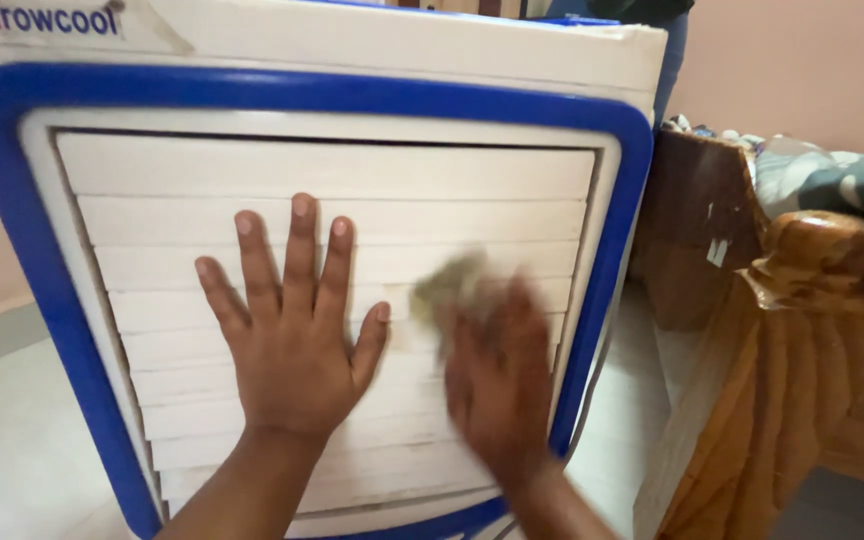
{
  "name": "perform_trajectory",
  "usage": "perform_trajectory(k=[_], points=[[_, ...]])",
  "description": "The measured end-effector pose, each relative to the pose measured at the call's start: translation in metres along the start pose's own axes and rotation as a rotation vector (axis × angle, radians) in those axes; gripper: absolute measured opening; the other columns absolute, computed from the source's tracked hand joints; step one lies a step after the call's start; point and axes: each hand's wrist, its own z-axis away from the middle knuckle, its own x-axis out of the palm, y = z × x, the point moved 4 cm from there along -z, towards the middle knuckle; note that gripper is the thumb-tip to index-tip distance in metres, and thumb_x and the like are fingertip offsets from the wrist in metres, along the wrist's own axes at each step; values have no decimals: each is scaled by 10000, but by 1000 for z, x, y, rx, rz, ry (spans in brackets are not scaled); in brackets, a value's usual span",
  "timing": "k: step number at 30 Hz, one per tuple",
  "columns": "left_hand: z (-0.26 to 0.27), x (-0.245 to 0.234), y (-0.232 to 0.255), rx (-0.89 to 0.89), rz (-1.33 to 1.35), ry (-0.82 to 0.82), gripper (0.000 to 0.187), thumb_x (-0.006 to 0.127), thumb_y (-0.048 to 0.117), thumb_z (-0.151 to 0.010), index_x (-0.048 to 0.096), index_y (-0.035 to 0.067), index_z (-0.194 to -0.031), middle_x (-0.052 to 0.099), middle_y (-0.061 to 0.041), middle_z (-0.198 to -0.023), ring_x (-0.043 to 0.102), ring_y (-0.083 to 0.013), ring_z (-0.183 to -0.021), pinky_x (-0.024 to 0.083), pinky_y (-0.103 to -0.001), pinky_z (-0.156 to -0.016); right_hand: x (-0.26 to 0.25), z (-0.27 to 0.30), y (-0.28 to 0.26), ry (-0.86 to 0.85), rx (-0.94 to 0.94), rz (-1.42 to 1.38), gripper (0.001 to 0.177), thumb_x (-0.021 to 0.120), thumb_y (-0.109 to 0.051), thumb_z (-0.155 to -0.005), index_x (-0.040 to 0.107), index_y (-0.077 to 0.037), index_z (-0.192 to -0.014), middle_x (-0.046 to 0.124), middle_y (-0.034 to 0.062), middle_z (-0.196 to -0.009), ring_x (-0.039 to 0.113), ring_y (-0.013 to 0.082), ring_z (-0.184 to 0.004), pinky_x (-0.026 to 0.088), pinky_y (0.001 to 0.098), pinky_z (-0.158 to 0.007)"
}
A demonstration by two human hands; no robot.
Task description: The person wipes the exterior surfaces of a portable air cooler using a green cloth. They clean the lower front grille, the top control panel, the side vents, and the upper front grille, moving around the unit to reach different areas.
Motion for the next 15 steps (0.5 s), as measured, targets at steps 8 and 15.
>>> perform_trajectory(k=[8, 15], points=[[1, 5, -1, -24, 1, -34, 746, 492, 533, -1036, 242, 215, -1662, 114, -72, -1735, 13, -409, -1581, -24, -711, -1214, 27, -60, 11, 130, 104, 115, 412, 667, -208, -1039, 623, -48, -1417, 523, 172, -1454, 406, 334, -1406, 374, 477, -1189], [1, 3, -1, -9, -2, -30, 747, 479, 531, -1032, 235, 210, -1660, 128, -73, -1735, 19, -405, -1580, -30, -706, -1216, 33, 118, -10, -219, 42, 42, 327, 788, -195, -788, 784, -170, -1113, 711, 119, -1151, 643, 293, -1068, 478, 452, -913]])
